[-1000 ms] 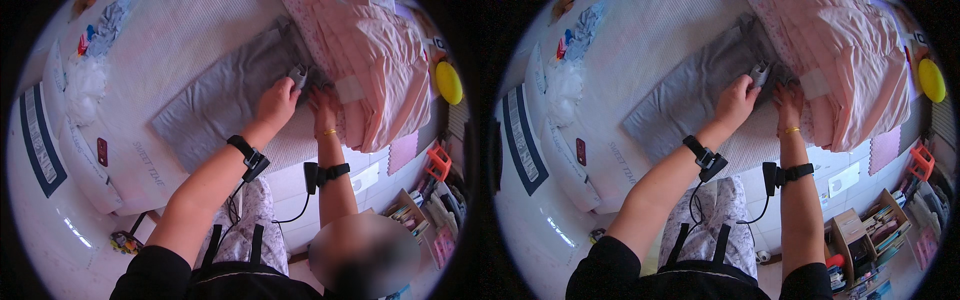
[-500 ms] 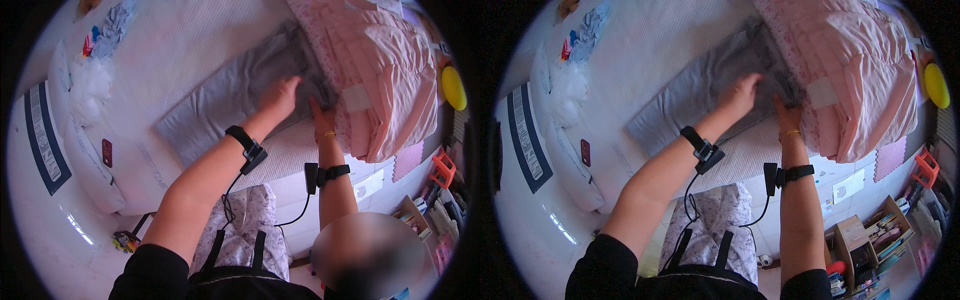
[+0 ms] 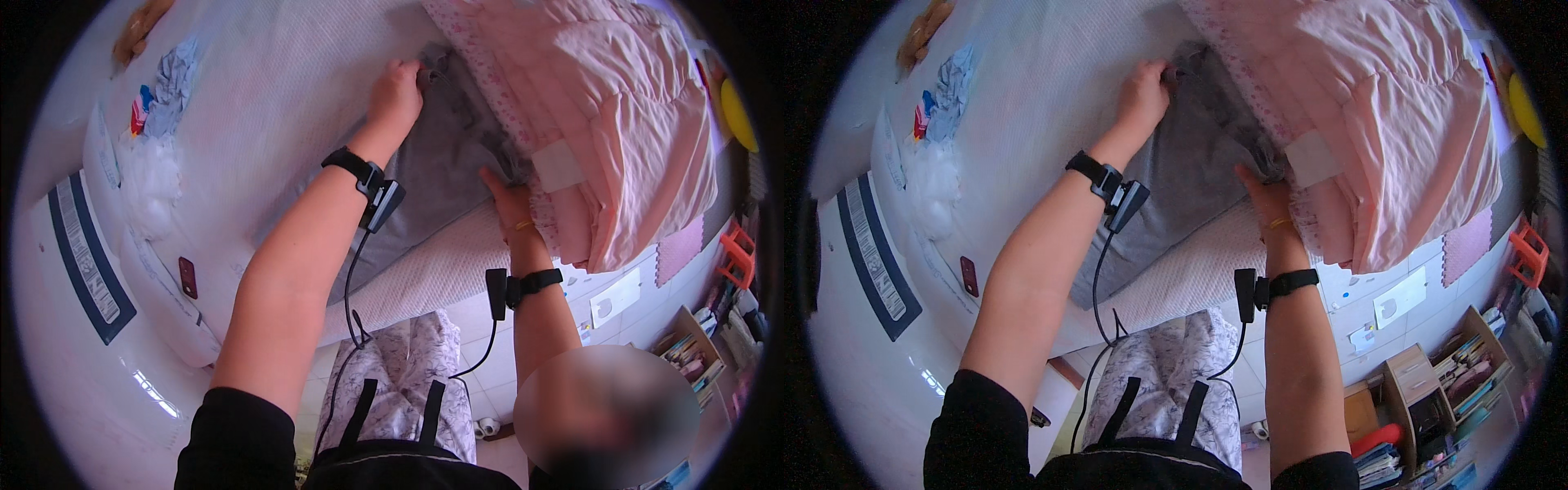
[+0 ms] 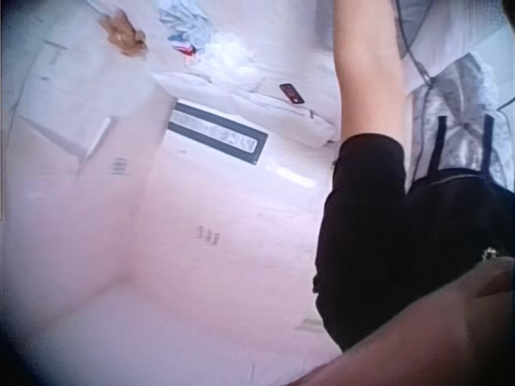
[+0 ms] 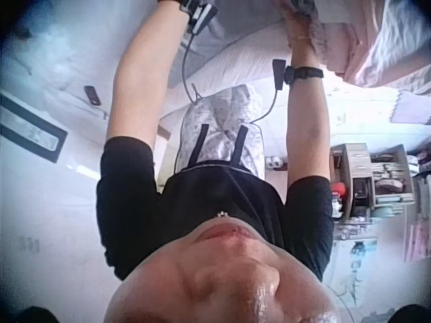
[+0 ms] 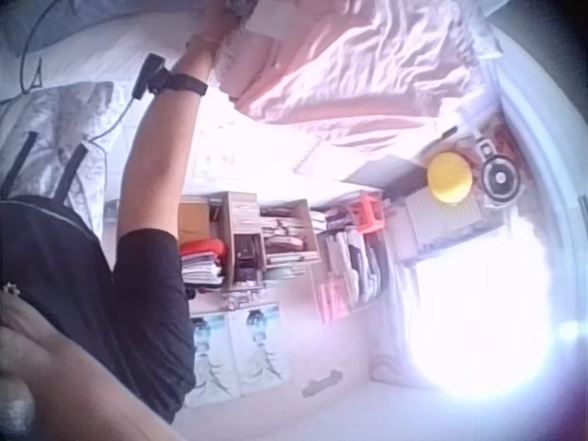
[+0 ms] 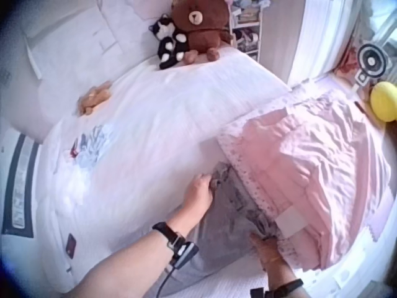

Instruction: The person folds a black and white garment on a bed, carries it to a storage unit, and places it on top of a stack of folded items; then the person returns to the bed, spreads out a gray garment, folds it, and places it on the same stack.

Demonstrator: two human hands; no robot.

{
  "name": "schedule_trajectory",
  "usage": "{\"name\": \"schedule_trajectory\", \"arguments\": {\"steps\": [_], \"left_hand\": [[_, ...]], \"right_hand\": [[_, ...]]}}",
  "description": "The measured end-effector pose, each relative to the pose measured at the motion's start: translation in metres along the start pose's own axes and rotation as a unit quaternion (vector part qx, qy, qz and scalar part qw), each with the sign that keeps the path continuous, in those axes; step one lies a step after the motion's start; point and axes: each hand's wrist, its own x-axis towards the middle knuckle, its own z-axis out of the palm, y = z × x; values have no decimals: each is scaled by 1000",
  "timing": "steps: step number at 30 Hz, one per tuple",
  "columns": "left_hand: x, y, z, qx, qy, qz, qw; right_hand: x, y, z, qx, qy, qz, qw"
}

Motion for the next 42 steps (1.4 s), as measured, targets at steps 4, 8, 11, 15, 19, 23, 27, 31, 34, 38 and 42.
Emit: {"name": "schedule_trajectory", "arguments": {"steps": [4, 8, 11, 15, 19, 23, 27, 31, 34, 38, 42], "left_hand": [[17, -2, 10, -8, 22, 11, 1000], [28, -10, 19, 2, -4, -43, 999], [36, -17, 18, 3, -60, -24, 998], [32, -12, -5, -22, -134, 37, 990], [8, -43, -38, -41, -88, 120, 988], [-30, -55, -61, -64, -108, 139, 982], [-90, -92, -94, -44, -86, 152, 984], [-141, -125, -125, -46, -94, 155, 982], [-175, -167, -146, -36, -100, 132, 986], [-219, -206, -168, 2, -95, 109, 989], [-253, -250, -163, 11, -95, 35, 995]], "right_hand": [[21, 33, 1, 33, -7, 74, 997], [14, 22, 11, 55, 13, 59, 997], [10, 18, 16, 46, 27, 21, 998], [17, 21, 5, 47, -32, 78, 995], [-1, -13, 15, 45, -1, 41, 998], [9, 23, -1, 77, 64, -10, 995], [-39, 28, 13, 66, 45, -12, 997], [-99, 22, 29, -133, -44, -93, 986], [-174, 7, 77, -186, -27, -354, 916], [-247, -1, 129, -228, -113, -376, 891], [-296, 9, 191, -257, -158, -407, 862]]}}
